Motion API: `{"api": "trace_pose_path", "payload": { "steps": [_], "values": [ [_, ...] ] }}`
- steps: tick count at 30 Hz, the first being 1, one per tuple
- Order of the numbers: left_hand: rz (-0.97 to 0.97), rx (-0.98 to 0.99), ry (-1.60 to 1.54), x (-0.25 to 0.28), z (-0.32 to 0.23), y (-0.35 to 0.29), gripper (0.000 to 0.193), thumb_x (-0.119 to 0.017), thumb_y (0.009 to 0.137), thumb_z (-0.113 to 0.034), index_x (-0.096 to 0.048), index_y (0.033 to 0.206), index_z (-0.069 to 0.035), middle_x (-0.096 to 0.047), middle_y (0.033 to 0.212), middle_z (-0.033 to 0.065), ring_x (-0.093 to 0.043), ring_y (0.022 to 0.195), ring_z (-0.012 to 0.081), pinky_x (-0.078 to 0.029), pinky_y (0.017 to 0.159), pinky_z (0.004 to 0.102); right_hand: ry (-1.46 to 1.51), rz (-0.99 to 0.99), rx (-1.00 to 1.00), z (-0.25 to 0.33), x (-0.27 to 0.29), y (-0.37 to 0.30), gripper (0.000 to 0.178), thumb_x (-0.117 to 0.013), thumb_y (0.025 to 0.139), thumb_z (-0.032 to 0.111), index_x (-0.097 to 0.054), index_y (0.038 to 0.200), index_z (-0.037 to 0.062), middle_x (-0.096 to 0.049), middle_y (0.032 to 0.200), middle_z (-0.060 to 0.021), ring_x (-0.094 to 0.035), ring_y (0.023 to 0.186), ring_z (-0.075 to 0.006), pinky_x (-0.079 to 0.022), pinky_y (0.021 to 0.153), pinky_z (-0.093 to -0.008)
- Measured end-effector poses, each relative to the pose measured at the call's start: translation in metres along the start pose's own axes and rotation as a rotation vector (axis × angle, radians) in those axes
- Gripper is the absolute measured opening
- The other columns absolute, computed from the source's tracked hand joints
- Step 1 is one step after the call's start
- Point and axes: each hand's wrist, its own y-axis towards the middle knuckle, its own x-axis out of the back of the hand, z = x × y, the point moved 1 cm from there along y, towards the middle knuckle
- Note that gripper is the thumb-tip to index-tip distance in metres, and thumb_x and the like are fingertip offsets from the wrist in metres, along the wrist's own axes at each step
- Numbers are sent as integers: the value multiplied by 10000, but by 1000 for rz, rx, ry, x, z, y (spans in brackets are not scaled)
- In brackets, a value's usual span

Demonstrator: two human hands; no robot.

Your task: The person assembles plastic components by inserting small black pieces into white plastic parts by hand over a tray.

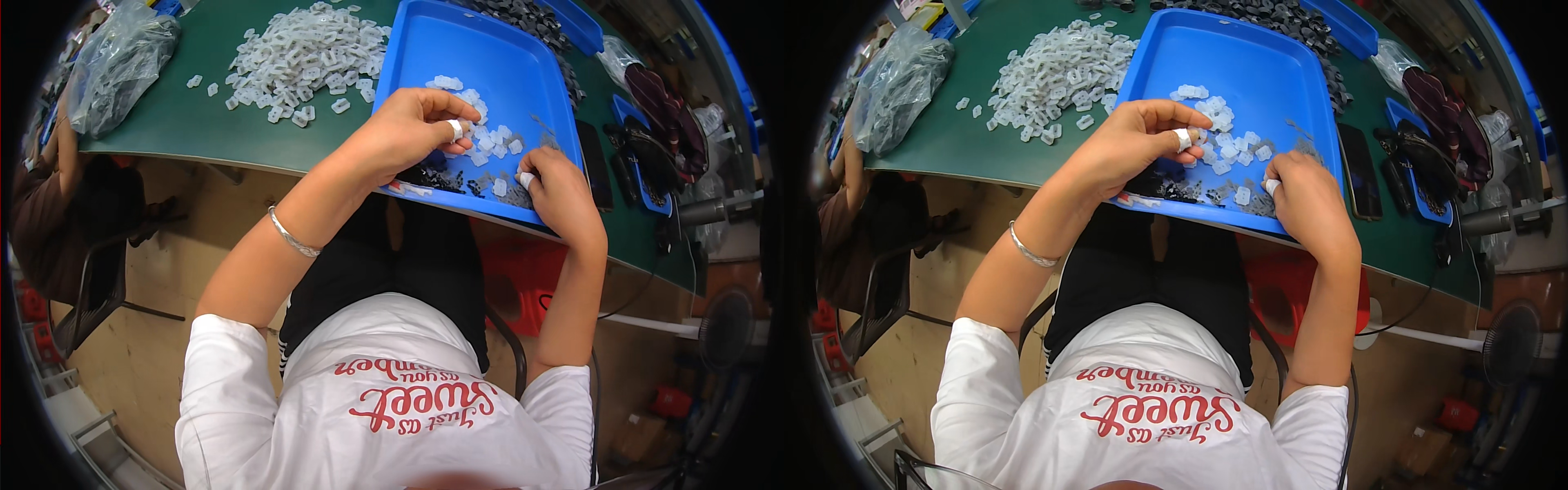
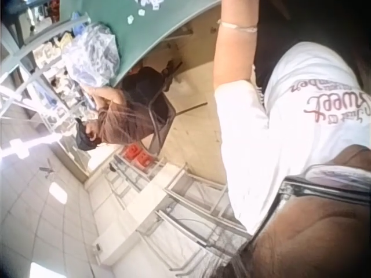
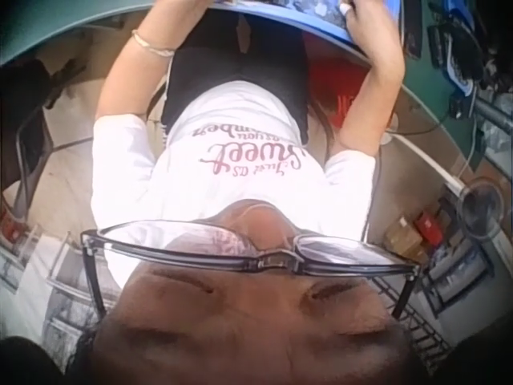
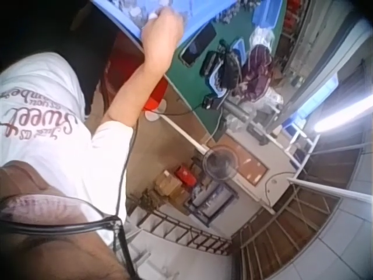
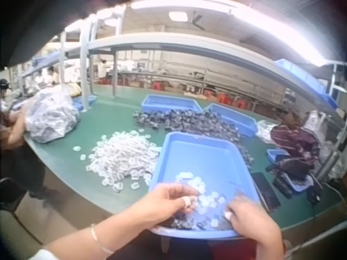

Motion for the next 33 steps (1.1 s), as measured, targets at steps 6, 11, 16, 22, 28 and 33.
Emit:
{"api": "trace_pose_path", "payload": {
  "steps": [6, 11, 16, 22, 28, 33],
  "values": [
    [-102, -32, 25, 3, -2, 1, 220, -575, 870, 10, -613, 1082, 55, -654, 939, 106, -654, 815, 139, -541, 751, 238, -33, 26, 74, 5, 1, 8, 84, -597, 799, -7, -602, 883, -6, -632, 910, -181, -591, 901, -366, -459, 815, -435],
    [-111, -57, 69, 1, 3, 3, 193, -601, 851, 9, -624, 1042, 34, -657, 892, 97, -640, 752, 142, -540, 709, 270, -49, -21, 201, 1, -3, 11, 115, -564, 792, -15, -575, 905, 6, -619, 897, -184, -582, 896, -386, -451, 806, -448],
    [-116, -220, 63, -5, 21, 7, 194, -544, 774, 43, -655, 932, 30, -668, 801, 117, -660, 676, 171, -535, 634, 310, 61, -127, 193, 4, -4, 4, 165, -527, 803, -75, -573, 953, -21, -600, 930, -219, -578, 892, -408, -468, 787, -407],
    [-39, -258, -32, -4, 17, 3, 148, -551, 778, 43, -627, 903, 67, -642, 737, 121, -646, 655, 170, -525, 600, 310, 414, -198, 202, 32, 1, 17, 146, -443, 927, -62, -563, 1005, -35, -568, 914, -110, -589, 804, -203, -486, 779, -306],
    [-37, -293, 88, 0, 12, -4, 186, -531, 774, 38, -617, 939, 45, -625, 766, 96, -604, 686, 145, -481, 618, 290, 889, -64, 76, 33, -8, 36, 119, -502, 972, 57, -570, 1054, 4, -573, 937, -43, -564, 841, -115, -467, 789, -250],
    [-53, -293, 89, 0, 10, -7, 179, -530, 775, 26, -618, 931, 27, -620, 760, 79, -580, 679, 135, -467, 616, 291, 1018, -153, 63, 41, -13, 43, 147, -563, 961, 106, -571, 1077, 16, -589, 918, -38, -570, 848, -105, -471, 786, -245]
  ]
}}
